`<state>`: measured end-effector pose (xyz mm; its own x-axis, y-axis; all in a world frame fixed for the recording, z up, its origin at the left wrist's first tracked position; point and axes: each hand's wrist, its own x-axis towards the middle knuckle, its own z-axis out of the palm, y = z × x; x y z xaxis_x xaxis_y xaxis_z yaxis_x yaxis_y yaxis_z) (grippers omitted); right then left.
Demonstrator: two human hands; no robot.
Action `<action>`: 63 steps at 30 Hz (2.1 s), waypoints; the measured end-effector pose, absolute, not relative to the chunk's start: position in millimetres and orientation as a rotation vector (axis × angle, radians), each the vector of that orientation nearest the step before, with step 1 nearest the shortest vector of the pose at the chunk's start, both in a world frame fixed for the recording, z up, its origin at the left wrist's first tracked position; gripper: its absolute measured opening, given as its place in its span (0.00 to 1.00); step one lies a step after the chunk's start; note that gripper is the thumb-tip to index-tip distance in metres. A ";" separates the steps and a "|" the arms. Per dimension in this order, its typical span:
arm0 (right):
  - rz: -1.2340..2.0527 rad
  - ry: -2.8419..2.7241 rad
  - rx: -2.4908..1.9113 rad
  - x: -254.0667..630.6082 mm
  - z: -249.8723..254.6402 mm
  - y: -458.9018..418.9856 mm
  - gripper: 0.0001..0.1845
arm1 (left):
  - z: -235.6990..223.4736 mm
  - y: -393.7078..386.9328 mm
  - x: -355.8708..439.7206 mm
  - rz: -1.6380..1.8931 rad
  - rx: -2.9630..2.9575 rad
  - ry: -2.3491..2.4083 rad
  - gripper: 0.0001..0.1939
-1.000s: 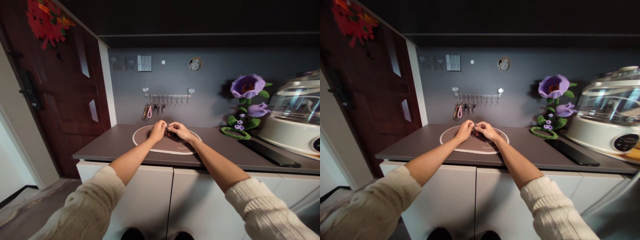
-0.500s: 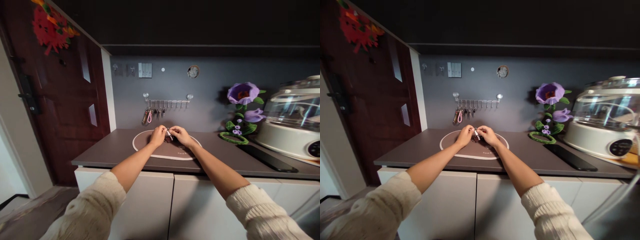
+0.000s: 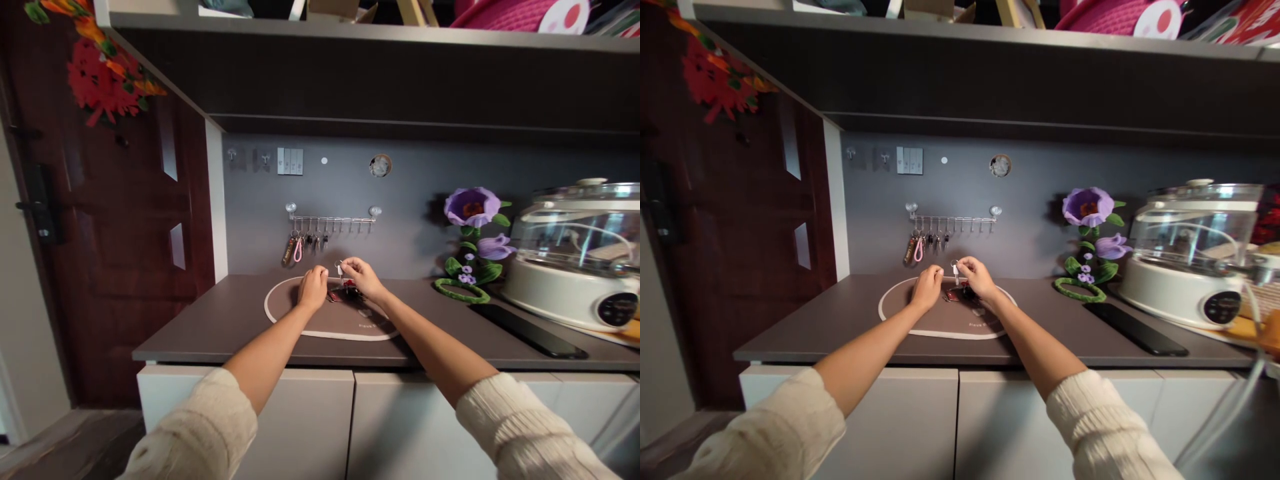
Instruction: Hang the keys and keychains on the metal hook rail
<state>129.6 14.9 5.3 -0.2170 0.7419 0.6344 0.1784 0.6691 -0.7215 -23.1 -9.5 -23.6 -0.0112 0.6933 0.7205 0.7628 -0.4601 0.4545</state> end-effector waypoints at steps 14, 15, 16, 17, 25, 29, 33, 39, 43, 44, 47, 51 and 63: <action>0.666 -1.277 -0.809 96.4 63.7 80.8 0.07 | -24.6 -6.6 -23.8 -1.426 -2.209 -1.658 0.15; 0.666 -1.254 -0.802 94.1 64.9 83.6 0.07 | -24.4 -6.9 -23.7 -1.425 -2.210 -1.663 0.15; 0.666 -1.237 -0.797 91.9 65.9 86.2 0.07 | -24.2 -7.1 -23.6 -1.424 -2.211 -1.667 0.14; 0.666 -1.222 -0.797 90.0 66.7 88.5 0.08 | -24.1 -7.2 -23.5 -1.424 -2.211 -1.672 0.14; 0.705 -1.133 -0.867 80.0 68.9 100.0 0.05 | -24.0 -5.6 -23.8 -1.442 -2.199 -1.684 0.13; 0.740 -1.106 -0.883 76.5 67.5 102.8 0.04 | -24.7 -4.4 -24.1 -1.454 -2.208 -1.681 0.14; 0.794 -1.013 -0.898 72.9 66.7 103.0 0.04 | -25.6 -2.9 -24.2 -1.459 -2.211 -1.687 0.14; 0.801 -0.995 -0.891 71.2 59.7 101.9 0.07 | -25.3 -2.4 -24.1 -1.460 -2.215 -1.695 0.15; 0.753 -1.078 -0.903 73.3 54.2 103.1 0.09 | -25.3 -2.5 -24.3 -1.454 -2.218 -1.689 0.14; 0.738 -1.103 -0.910 74.2 53.3 103.7 0.09 | -25.4 -2.5 -24.4 -1.454 -2.216 -1.686 0.14; 0.727 -1.152 -0.910 77.7 52.0 105.9 0.09 | -25.7 -2.5 -24.7 -1.458 -2.213 -1.676 0.14; 0.769 -1.169 -0.924 82.9 52.2 108.1 0.04 | -25.7 -2.7 -25.1 -1.460 -2.227 -1.670 0.14; 0.889 -1.192 -0.981 96.7 58.1 90.2 0.05 | -27.5 -3.2 -24.8 -1.421 -2.267 -1.615 0.13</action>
<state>96.7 90.2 58.1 0.1575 0.9335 0.3220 -0.0432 0.3323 -0.9422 -24.8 -3.2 -27.5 0.0528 0.7421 0.6682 0.7569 -0.4662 0.4580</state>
